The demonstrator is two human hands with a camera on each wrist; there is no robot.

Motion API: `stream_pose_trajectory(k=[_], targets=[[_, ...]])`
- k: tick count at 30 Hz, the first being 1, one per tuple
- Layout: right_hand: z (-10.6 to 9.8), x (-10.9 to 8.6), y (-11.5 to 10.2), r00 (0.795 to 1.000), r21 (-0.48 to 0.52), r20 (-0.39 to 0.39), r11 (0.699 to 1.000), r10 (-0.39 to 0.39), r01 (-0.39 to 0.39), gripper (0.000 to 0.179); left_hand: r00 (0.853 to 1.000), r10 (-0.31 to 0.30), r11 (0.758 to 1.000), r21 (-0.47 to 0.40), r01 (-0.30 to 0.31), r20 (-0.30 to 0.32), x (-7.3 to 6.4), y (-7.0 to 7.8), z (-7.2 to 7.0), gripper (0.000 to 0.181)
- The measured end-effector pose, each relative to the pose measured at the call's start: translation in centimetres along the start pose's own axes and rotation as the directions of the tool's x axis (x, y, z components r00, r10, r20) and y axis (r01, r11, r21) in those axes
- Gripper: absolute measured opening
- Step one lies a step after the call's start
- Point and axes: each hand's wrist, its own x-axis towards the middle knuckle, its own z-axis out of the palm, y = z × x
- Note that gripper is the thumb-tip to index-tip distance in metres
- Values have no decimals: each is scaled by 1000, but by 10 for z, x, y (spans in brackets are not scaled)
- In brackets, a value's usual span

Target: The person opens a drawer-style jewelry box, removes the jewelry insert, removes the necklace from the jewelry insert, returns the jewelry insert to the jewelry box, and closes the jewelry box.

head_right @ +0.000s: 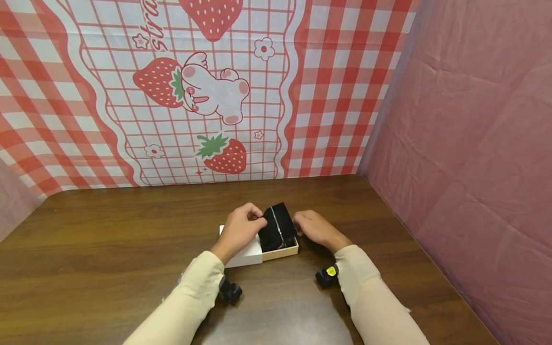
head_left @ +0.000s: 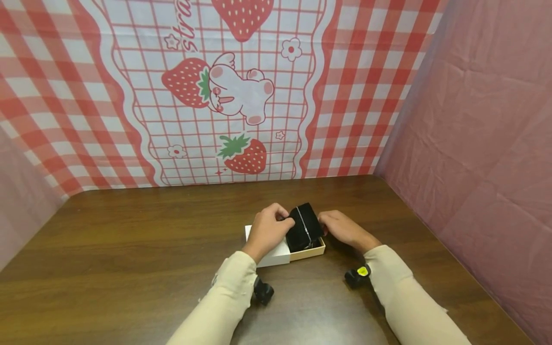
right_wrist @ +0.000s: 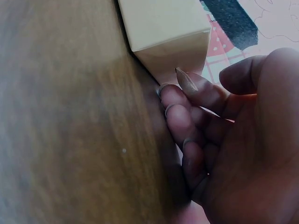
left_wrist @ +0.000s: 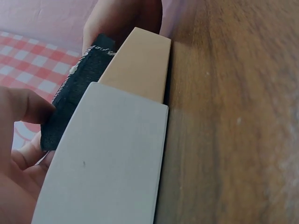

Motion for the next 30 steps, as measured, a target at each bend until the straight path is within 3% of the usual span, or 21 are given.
stream_pose_trajectory(k=[14,21,30], targets=[[1,-1,-2,1000,-29,-28,1000,5,-6,31,998,-53,996,-78,49,-41,1,0,0,9],[4,0,-6,994,36,-97,999,40,-37,31,996,-70,992,-113,64,-52,3,0,1,10],[8,1,-10,974,114,-205,990,101,-78,24,995,-76,984,-168,64,-64,3,-1,-2,14]])
